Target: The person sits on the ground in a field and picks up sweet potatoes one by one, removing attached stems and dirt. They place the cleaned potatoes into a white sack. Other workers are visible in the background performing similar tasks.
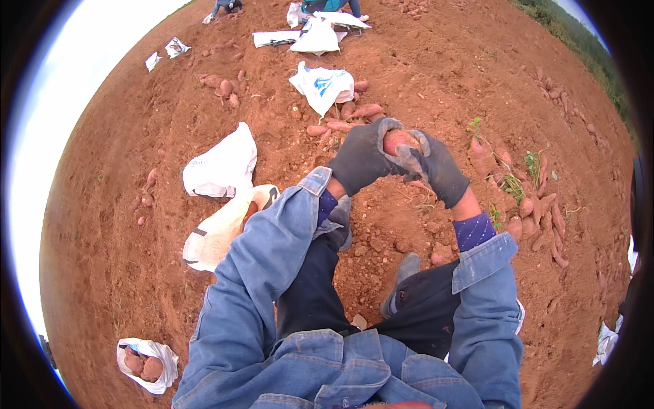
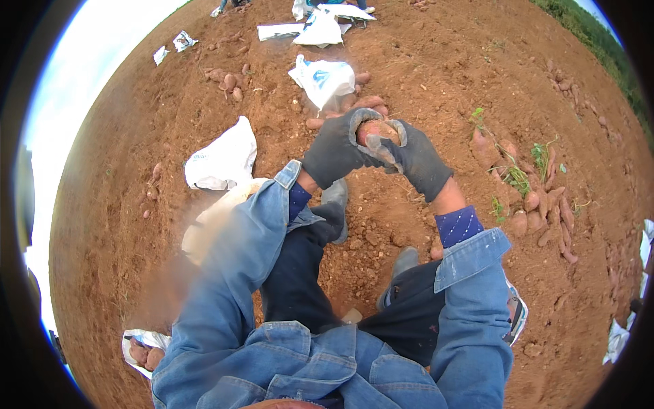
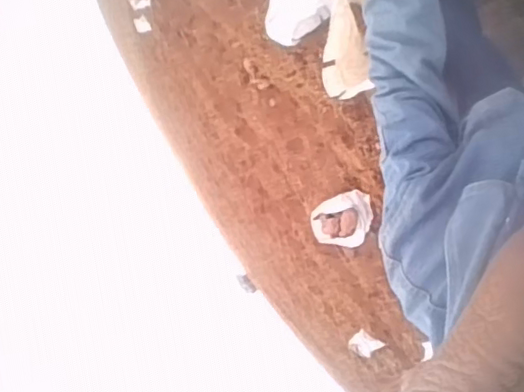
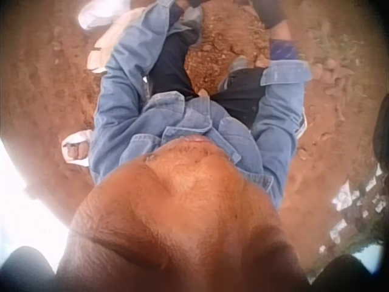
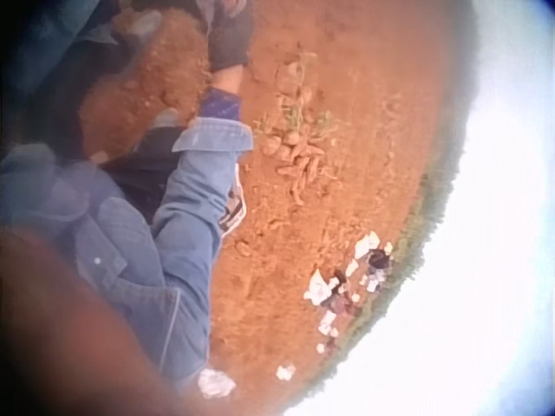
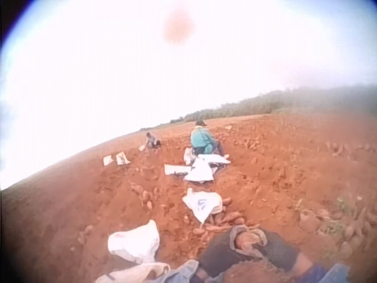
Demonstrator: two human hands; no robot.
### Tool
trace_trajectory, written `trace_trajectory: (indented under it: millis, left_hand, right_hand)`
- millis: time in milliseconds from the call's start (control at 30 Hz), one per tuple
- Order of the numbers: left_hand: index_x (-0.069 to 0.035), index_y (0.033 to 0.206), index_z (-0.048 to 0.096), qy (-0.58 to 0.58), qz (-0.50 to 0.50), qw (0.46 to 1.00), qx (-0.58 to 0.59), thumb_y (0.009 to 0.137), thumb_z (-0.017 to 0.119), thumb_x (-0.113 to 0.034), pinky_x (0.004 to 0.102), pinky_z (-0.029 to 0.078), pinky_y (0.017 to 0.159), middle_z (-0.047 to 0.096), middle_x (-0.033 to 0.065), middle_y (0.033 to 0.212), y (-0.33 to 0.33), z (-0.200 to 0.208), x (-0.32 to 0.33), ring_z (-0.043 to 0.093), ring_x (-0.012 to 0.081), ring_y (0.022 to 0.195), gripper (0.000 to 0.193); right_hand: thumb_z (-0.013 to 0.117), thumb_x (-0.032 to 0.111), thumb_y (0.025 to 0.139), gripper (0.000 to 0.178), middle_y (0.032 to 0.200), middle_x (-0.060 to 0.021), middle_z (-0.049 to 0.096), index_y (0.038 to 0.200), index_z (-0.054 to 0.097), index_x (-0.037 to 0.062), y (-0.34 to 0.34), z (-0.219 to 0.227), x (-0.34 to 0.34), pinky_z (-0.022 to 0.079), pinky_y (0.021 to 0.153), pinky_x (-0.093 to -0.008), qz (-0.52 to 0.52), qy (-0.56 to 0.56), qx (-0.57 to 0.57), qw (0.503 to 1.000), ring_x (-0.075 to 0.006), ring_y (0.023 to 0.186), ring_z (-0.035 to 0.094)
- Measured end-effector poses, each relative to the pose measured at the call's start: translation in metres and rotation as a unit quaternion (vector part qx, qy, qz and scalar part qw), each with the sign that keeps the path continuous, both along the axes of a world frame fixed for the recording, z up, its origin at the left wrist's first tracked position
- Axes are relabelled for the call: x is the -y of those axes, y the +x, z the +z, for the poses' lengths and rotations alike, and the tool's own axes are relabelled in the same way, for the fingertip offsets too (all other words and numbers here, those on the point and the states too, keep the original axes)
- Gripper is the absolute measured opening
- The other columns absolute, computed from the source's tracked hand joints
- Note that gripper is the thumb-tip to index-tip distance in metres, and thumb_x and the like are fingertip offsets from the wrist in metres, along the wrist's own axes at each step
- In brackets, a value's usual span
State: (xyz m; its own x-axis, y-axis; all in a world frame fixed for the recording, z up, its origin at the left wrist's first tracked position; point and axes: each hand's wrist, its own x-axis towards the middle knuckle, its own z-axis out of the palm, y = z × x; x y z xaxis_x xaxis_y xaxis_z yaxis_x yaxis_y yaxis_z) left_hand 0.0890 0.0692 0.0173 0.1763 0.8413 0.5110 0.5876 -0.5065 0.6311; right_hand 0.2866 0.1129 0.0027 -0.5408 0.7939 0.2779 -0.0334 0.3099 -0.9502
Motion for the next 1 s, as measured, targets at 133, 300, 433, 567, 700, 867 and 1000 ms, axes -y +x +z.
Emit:
trace_trajectory:
  millis: [133,300,433,567,700,867,1000]
  left_hand:
    - [-0.007,0.109,0.066,0.078,-0.037,0.995,-0.056,0.069,0.091,-0.032,0.0398,0.053,0.081,0.072,0.0108,0.101,-0.001,-0.007,-0.003,0.069,0.0318,0.094,0.054]
    - [-0.008,0.113,0.067,0.034,-0.064,0.997,-0.02,0.067,0.092,-0.034,0.04,0.052,0.085,0.071,0.0105,0.104,-0.005,-0.01,-0.005,0.067,0.0309,0.1,0.059]
    - [-0.008,0.118,0.067,-0.021,-0.093,0.995,0.028,0.066,0.093,-0.035,0.04,0.052,0.088,0.072,0.0111,0.108,-0.008,-0.004,0.0,0.067,0.0301,0.101,0.065]
    - [-0.006,0.127,0.064,-0.026,-0.075,0.996,-0.032,0.063,0.095,-0.028,0.038,0.051,0.097,0.07,0.0111,0.122,-0.008,0.0,0.003,0.067,0.0264,0.111,0.074]
    - [-0.006,0.128,0.063,-0.006,-0.061,0.997,-0.038,0.062,0.095,-0.026,0.0391,0.05,0.097,0.071,0.0106,0.119,-0.001,-0.004,0.0,0.067,0.0276,0.111,0.076]
    - [-0.005,0.129,0.062,-0.031,-0.043,0.999,0.002,0.063,0.095,-0.027,0.0395,0.05,0.1,0.069,0.0129,0.125,0.012,-0.011,0.003,0.066,0.029,0.116,0.076]
    - [-0.005,0.13,0.062,-0.006,-0.02,1.0,0.005,0.064,0.096,-0.03,0.0398,0.051,0.1,0.067,0.0146,0.13,0.014,-0.009,0.005,0.064,0.0308,0.121,0.078]
  right_hand:
    - [0.071,0.041,0.095,0.044,0.093,-0.0111,0.074,0.111,0.07,-0.0003,-0.003,0.009,0.004,0.054,0.077,-0.0327,-0.011,0.023,0.098,0.995,-0.0149,0.084,0.068]
    - [0.067,0.042,0.098,0.045,0.084,-0.0187,0.07,0.112,0.07,0.0,0.0,0.002,0.006,0.054,0.075,-0.0356,-0.04,0.125,0.138,0.982,-0.0196,0.079,0.068]
    - [0.063,0.037,0.1,0.04,0.086,-0.0171,0.071,0.111,0.069,-0.0011,0.004,-0.013,-0.002,0.055,0.074,-0.0362,-0.085,0.02,0.119,0.989,-0.0205,0.079,0.067]
    - [0.064,0.029,0.099,0.033,0.092,-0.0145,0.073,0.114,0.069,-0.0003,0.006,-0.023,-0.017,0.055,0.075,-0.0358,-0.081,0.052,0.033,0.995,-0.0201,0.083,0.067]
    - [0.067,0.028,0.096,0.038,0.104,-0.0153,0.073,0.121,0.068,-0.0015,0.005,-0.034,-0.018,0.053,0.084,-0.0346,-0.041,0.109,0.046,0.992,-0.0182,0.096,0.067]
    - [0.067,0.027,0.097,0.031,0.094,-0.0154,0.076,0.109,0.072,-0.0014,0.001,-0.041,-0.023,0.055,0.078,-0.0371,-0.07,0.055,-0.006,0.996,-0.0171,0.085,0.069]
    - [0.064,0.029,0.1,0.031,0.088,-0.0117,0.074,0.108,0.073,0.0006,0.009,-0.031,-0.023,0.055,0.075,-0.0342,-0.125,0.047,0.005,0.991,-0.0146,0.08,0.067]
